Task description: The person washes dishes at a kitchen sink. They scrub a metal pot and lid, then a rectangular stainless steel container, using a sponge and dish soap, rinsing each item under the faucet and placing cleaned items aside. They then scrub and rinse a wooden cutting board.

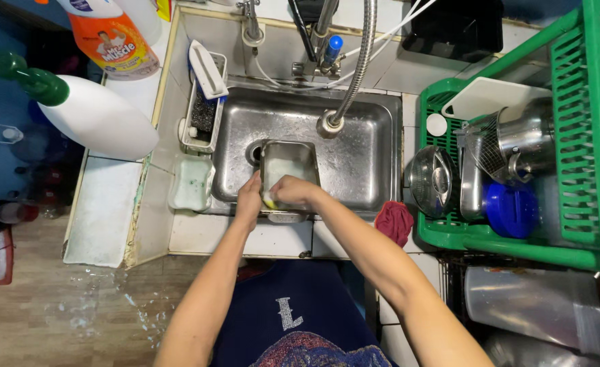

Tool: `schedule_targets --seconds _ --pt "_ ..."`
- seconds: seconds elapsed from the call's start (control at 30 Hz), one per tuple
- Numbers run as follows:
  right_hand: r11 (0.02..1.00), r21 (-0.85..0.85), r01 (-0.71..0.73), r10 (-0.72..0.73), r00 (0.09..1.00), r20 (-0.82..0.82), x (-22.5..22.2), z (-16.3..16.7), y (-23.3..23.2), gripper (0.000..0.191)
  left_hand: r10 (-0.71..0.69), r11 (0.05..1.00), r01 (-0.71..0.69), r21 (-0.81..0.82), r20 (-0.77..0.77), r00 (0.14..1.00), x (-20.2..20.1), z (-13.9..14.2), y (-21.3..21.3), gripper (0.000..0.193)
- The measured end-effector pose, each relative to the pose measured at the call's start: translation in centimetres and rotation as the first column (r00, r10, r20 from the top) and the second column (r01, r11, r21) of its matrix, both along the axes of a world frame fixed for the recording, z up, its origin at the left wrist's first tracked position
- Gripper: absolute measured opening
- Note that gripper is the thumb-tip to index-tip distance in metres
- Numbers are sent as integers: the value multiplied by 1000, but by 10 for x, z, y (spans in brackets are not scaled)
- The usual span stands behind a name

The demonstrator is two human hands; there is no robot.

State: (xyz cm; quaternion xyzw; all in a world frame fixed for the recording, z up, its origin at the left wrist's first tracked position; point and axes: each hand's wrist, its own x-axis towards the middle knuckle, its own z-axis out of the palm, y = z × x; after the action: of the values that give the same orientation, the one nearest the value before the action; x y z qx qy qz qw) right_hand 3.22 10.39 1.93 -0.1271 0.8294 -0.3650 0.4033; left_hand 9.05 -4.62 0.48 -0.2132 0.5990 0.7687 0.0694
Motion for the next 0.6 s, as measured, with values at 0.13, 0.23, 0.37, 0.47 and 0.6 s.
schedule_targets --seconds 0.13,0.23,0.37,0.47,0.6 --pt "999 16 -36 39 897 -441 37 22 -3 30 -37 979 0 203 179 983 -11 -5 -1 54" --pt "1000 0 -11 10 875 -483 60 30 16 34 -154 986 161 -46 117 981 -12 -9 0 72" --pt "989 -1 -151 118 772 -624 73 33 83 31 -162 918 181 -351 84 983 -6 -4 -1 74" --pt "962 -22 -271 171 665 -727 66 28 121 35 -178 897 183 -402 50 983 -2 7 0 75" --pt "950 177 -256 299 590 -750 21 9 125 36 -316 738 329 -589 128 940 3 28 8 77"
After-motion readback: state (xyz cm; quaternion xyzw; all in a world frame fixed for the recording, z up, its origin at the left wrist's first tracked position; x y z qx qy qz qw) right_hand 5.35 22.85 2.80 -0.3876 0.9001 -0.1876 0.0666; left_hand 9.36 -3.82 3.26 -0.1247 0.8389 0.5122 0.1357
